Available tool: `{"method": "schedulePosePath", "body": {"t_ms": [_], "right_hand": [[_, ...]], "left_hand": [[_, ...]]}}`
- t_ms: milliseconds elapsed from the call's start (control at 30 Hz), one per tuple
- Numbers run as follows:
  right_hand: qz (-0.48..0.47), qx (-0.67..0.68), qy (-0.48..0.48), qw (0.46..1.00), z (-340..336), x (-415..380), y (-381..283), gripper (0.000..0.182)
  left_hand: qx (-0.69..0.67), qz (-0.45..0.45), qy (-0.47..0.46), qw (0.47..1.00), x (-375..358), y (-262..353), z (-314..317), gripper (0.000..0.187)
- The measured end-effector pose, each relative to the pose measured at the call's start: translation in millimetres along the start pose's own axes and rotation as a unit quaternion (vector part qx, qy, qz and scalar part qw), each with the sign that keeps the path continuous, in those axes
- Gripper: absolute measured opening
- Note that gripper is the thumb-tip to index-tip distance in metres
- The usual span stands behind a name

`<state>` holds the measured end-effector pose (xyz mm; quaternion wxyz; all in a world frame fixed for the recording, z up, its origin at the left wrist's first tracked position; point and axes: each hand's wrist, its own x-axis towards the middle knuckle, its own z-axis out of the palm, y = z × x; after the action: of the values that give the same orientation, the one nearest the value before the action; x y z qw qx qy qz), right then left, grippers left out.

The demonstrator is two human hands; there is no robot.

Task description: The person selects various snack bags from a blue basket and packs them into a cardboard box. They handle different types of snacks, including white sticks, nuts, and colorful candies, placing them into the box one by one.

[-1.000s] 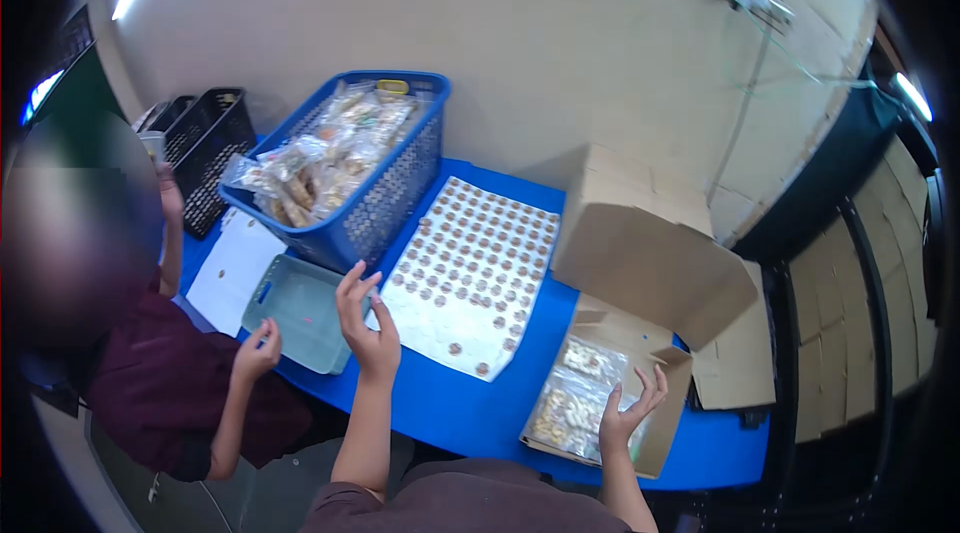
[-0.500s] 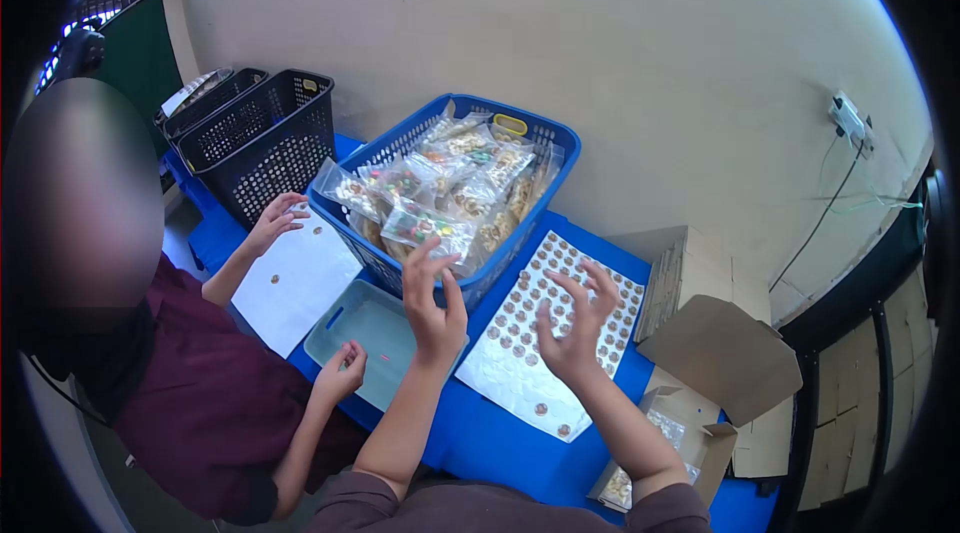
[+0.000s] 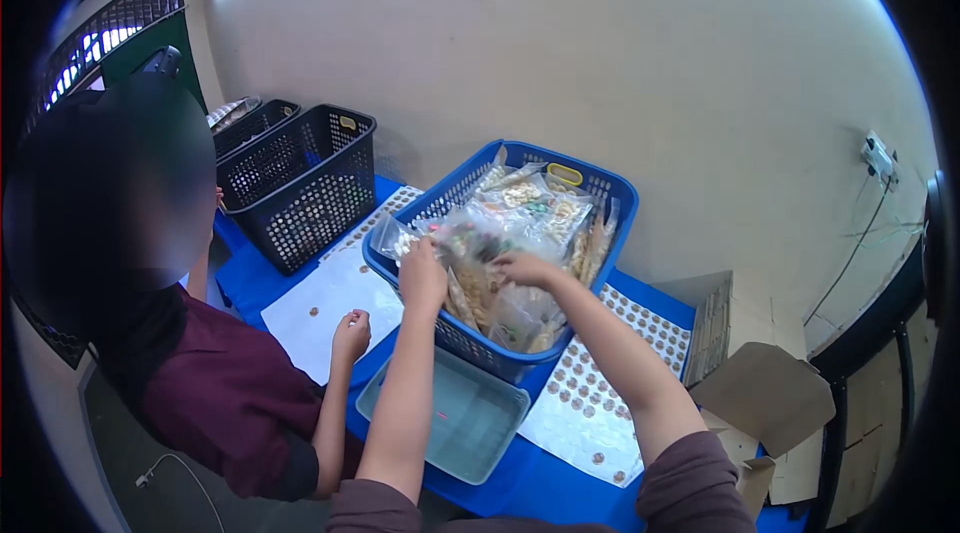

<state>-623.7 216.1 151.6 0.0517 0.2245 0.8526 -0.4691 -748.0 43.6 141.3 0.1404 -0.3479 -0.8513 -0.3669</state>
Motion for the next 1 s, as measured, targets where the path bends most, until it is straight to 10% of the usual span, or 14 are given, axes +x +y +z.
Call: {"method": "schedulePosePath", "body": {"t_ms": [67,167,400,667,733,800,1000], "right_hand": [[-0.141,-0.105,0.214,0.961,-14.0,67.7,56.2,0.047],[-0.067,-0.133,0.232,0.961,-17.8,61.4,26.5,0.060],[0.049,-0.315,0.074,0.945,31.3,45.6,-12.7,0.078],[0.010,-0.291,0.115,0.950,35.8,68.0,44.2,0.027],[0.023,-0.129,0.192,0.973,23.8,55.9,28.5,0.024],[-0.044,-0.089,0.408,0.908,18.2,61.6,32.5,0.019],[-0.075,0.055,0.632,0.769,-32.1,36.6,36.5,0.020]], "left_hand": [[-0.021,-0.033,-0.018,0.999,-1.0,1.3,-3.1,0.021],[-0.030,-0.045,-0.008,0.999,-2.0,5.7,-4.0,0.021],[-0.019,-0.045,-0.019,0.999,-1.5,6.6,-3.6,0.021],[-0.016,-0.030,-0.017,0.999,-3.2,4.3,-1.4,0.020],[-0.027,-0.019,-0.008,0.999,-5.0,3.9,-1.9,0.019],[-0.014,-0.020,-0.014,1.000,-5.4,5.2,-3.7,0.019],[-0.010,-0.004,-0.036,0.999,-3.2,6.7,-3.4,0.019]]}}
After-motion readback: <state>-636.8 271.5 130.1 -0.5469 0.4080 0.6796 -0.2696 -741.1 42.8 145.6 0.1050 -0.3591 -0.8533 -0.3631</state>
